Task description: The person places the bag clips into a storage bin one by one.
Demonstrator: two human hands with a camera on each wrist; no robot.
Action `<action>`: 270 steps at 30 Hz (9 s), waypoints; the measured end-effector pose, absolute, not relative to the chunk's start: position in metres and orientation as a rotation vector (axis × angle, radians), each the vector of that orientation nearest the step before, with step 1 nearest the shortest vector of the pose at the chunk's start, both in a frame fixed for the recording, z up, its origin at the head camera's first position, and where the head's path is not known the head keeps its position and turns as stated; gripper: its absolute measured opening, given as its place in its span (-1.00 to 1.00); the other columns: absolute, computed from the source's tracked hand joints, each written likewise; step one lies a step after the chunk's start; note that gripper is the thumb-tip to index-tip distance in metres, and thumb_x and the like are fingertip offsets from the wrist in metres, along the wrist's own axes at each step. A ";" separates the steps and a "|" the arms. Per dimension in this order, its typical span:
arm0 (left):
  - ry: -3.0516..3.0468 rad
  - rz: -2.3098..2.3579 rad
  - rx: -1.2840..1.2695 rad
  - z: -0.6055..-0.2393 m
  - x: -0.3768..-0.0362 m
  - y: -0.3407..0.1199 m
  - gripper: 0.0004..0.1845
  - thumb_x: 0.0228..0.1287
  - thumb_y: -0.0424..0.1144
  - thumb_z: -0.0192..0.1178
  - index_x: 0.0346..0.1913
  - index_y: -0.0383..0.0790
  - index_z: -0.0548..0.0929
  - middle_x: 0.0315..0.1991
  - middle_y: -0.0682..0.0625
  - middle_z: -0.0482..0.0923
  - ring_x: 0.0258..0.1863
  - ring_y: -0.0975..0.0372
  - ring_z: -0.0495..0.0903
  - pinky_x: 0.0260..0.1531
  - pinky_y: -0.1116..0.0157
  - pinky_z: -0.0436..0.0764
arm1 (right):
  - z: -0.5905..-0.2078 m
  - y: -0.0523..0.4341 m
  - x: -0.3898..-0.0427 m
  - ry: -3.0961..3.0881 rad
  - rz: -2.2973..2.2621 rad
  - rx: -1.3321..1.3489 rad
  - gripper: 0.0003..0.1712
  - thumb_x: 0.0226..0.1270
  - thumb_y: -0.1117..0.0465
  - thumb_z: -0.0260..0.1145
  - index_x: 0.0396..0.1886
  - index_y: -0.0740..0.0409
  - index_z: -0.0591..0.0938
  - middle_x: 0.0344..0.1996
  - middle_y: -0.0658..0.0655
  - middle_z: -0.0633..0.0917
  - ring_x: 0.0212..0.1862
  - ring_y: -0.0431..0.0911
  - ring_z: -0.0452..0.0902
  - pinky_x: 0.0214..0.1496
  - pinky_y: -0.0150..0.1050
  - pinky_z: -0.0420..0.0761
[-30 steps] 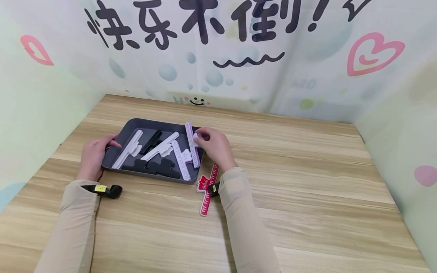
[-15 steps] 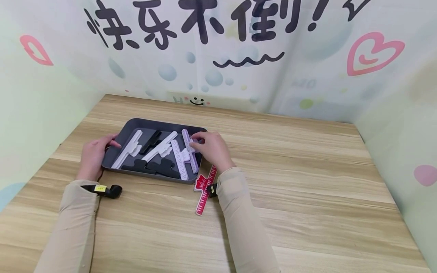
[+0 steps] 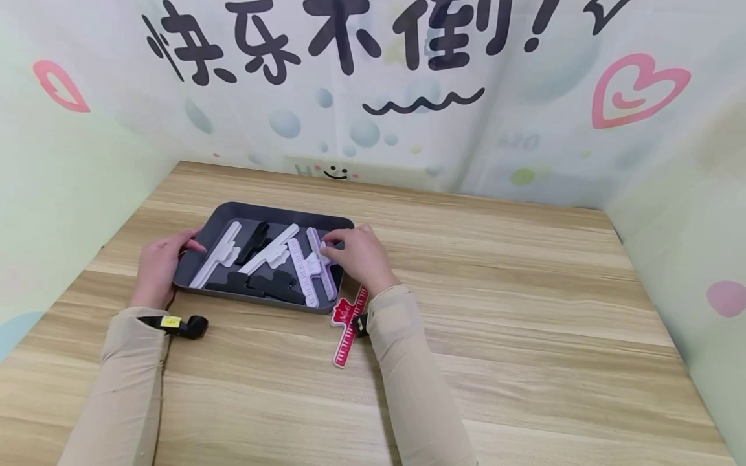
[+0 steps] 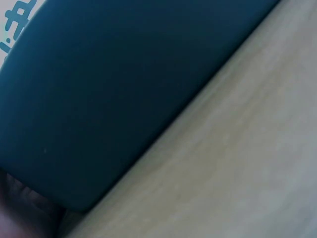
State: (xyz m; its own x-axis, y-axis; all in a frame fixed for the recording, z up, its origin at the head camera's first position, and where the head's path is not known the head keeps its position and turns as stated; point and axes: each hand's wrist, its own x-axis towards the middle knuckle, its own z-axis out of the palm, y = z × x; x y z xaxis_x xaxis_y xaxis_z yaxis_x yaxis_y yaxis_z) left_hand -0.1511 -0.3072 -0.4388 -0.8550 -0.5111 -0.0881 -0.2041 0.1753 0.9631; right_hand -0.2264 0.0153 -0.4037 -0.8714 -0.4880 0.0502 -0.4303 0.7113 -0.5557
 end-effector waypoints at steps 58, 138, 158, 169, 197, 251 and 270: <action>-2.176 -1.752 0.670 -0.442 -0.150 -0.309 -0.37 0.06 0.23 0.12 -0.28 -0.38 0.66 -0.18 0.05 0.58 -0.13 0.30 0.39 -0.33 0.46 0.31 | -0.389 0.035 -0.225 2.780 -1.291 -0.397 -0.52 0.28 0.05 0.10 0.18 0.01 0.37 -0.16 0.04 0.57 -0.12 -0.10 0.49 -0.13 -0.18 0.46; -2.131 -1.826 0.667 -0.441 -0.151 -0.308 -0.45 0.06 0.16 0.18 -0.30 -0.36 0.67 -0.34 0.05 0.62 -0.14 0.30 0.37 -0.33 0.45 0.29 | -0.410 0.056 -0.186 2.175 -0.822 -0.634 -0.66 -0.03 -0.01 0.40 -0.42 0.12 0.53 -0.71 0.07 0.58 -0.67 -0.14 0.48 -0.60 -0.28 0.47; -2.116 -1.843 0.658 -0.440 -0.151 -0.308 -0.47 0.09 0.11 0.18 -0.29 -0.40 0.66 -0.26 -0.04 0.61 -0.15 0.29 0.37 -0.37 0.43 0.31 | -0.406 0.077 -0.200 2.280 -0.859 -0.680 -0.54 0.03 -0.20 0.28 -0.37 0.10 0.50 -0.65 0.07 0.57 -0.57 -0.10 0.48 -0.43 -0.24 0.43; -2.150 -1.788 0.673 -0.439 -0.150 -0.306 -0.38 0.02 0.22 0.17 -0.31 -0.40 0.66 -0.20 0.01 0.58 -0.11 0.29 0.37 -0.25 0.47 0.26 | -0.414 0.080 -0.204 2.230 -1.022 -0.640 -0.54 0.04 -0.15 0.29 -0.47 0.17 0.47 -0.57 0.09 0.59 -0.53 -0.07 0.52 -0.40 -0.20 0.52; -2.184 -1.761 0.657 -0.439 -0.150 -0.308 -0.36 0.05 0.24 0.12 -0.30 -0.39 0.66 -0.14 0.02 0.55 -0.10 0.28 0.36 -0.22 0.42 0.24 | -0.436 0.104 -0.221 1.846 -1.423 -0.554 -0.55 0.21 -0.03 0.18 -0.10 0.23 0.40 -0.44 0.34 0.60 -0.41 0.12 0.57 -0.36 -0.09 0.56; -2.168 -1.758 0.642 -0.440 -0.150 -0.308 -0.46 0.12 0.14 0.13 -0.32 -0.37 0.67 -0.26 0.06 0.60 -0.11 0.31 0.38 -0.26 0.49 0.28 | -0.438 0.084 -0.219 1.829 -1.991 -0.359 -0.52 0.17 -0.08 0.22 -0.14 0.23 0.46 -0.35 0.18 0.57 -0.34 -0.01 0.51 -0.30 -0.22 0.50; -2.168 -1.758 0.661 -0.442 -0.151 -0.309 -0.41 0.05 0.21 0.14 -0.32 -0.35 0.68 -0.26 0.04 0.60 -0.13 0.30 0.38 -0.28 0.47 0.28 | -0.426 0.063 -0.209 1.988 -1.942 -0.331 -0.49 0.07 -0.12 0.29 -0.17 0.21 0.56 -0.37 0.17 0.58 -0.34 0.05 0.49 -0.31 -0.18 0.51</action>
